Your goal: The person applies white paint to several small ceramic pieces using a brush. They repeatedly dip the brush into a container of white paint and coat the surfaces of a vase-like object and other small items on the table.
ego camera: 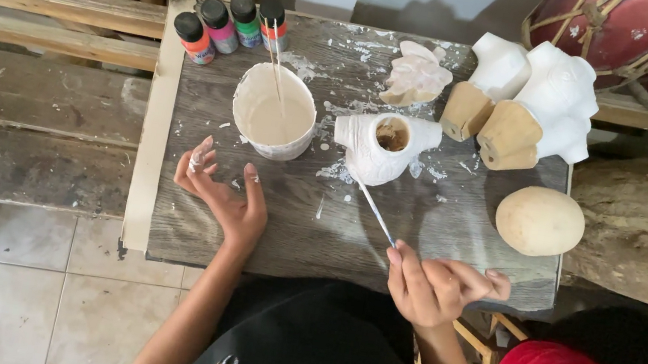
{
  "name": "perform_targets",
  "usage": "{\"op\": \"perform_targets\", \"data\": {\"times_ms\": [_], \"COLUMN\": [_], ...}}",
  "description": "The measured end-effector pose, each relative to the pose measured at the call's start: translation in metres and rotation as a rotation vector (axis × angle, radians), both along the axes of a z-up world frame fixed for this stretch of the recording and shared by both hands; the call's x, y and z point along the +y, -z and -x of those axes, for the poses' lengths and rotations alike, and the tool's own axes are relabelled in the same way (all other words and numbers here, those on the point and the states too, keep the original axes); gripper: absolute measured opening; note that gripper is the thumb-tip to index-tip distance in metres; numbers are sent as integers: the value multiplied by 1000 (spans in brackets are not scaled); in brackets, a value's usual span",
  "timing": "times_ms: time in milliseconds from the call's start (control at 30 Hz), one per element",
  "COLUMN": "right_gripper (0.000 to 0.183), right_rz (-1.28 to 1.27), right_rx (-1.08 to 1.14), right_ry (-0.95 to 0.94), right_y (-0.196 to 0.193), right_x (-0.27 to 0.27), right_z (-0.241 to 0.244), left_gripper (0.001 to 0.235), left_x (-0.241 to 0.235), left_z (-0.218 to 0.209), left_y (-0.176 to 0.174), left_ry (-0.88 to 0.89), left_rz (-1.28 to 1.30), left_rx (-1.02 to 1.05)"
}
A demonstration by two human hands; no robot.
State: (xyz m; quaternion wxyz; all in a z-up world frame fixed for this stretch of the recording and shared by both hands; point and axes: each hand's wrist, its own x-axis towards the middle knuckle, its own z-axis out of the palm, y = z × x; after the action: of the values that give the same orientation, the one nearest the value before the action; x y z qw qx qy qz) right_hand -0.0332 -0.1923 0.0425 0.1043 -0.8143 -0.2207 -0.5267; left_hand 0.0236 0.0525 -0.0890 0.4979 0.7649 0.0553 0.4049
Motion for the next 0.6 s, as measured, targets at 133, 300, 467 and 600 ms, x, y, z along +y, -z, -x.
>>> {"op": "perform_targets", "data": {"times_ms": [133, 300, 467, 600], "right_gripper": [15, 12, 12, 14], "right_rz": [63, 79, 116, 84], "right_rx": [-2, -32, -10, 19], "right_ry": [-17, -81, -107, -138], "right_y": [4, -2, -10, -25], "right_x": [-7, 5, 1, 18], "right_z": [-1, -22, -16, -26], "left_gripper": [68, 64, 62, 58], "left_x": [-1, -1, -3, -3], "left_z": [-1, 0, 1, 0], "left_y": [-1, -1, -7, -9], "left_ry": [-7, -14, -30, -26], "left_rz": [3, -13, -18, -20], "left_rx": [-7, 8, 13, 21]}}
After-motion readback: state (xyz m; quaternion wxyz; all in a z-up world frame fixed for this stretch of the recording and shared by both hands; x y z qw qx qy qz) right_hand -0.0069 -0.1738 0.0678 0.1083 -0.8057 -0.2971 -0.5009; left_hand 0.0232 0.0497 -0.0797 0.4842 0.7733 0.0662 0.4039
